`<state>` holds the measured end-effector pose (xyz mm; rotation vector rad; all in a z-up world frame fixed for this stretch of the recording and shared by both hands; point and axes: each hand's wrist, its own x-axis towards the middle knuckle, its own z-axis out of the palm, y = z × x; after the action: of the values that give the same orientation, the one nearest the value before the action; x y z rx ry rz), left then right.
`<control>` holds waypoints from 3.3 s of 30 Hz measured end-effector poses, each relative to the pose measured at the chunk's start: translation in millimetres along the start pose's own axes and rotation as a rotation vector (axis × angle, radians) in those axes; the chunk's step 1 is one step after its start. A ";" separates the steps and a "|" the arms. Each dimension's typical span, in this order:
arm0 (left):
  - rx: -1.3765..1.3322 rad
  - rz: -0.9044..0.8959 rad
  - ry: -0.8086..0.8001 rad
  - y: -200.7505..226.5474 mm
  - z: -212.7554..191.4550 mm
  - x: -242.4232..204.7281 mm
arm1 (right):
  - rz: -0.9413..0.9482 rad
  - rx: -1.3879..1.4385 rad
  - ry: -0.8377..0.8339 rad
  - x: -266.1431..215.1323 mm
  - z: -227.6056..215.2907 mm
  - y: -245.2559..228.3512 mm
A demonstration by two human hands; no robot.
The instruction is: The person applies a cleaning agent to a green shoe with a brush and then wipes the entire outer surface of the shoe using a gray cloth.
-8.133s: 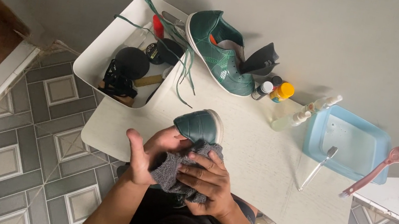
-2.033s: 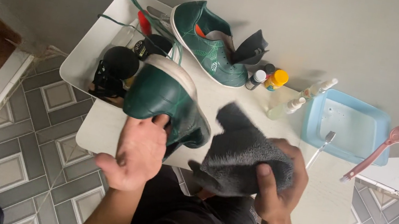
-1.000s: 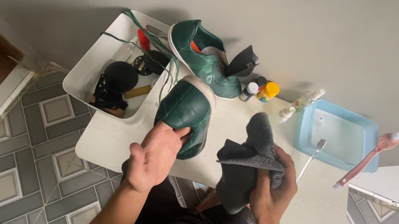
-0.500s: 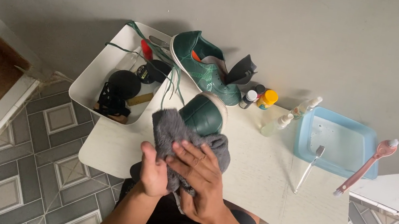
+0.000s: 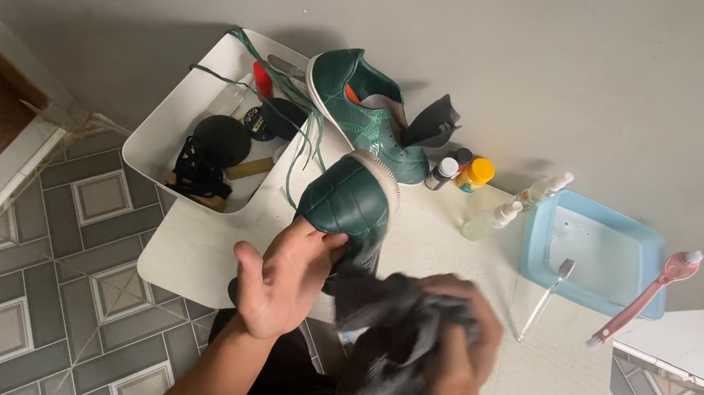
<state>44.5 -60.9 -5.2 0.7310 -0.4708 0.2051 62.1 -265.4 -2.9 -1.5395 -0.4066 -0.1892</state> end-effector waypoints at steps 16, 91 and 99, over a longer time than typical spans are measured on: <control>-0.155 0.008 0.070 -38.1 -19.1 6.5 | -0.537 -0.461 -0.143 20.3 40.3 87.9; -0.029 -0.024 0.129 -37.2 -63.6 12.6 | 0.035 -0.806 -0.310 -113.6 -7.2 147.6; -0.083 -0.054 0.120 -26.2 -60.2 6.3 | 0.433 -0.620 -0.379 -55.7 -45.6 71.6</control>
<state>79.5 -38.8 -56.6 0.6458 -0.3434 0.1766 43.5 -315.5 -89.2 -2.2456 -0.3116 0.3546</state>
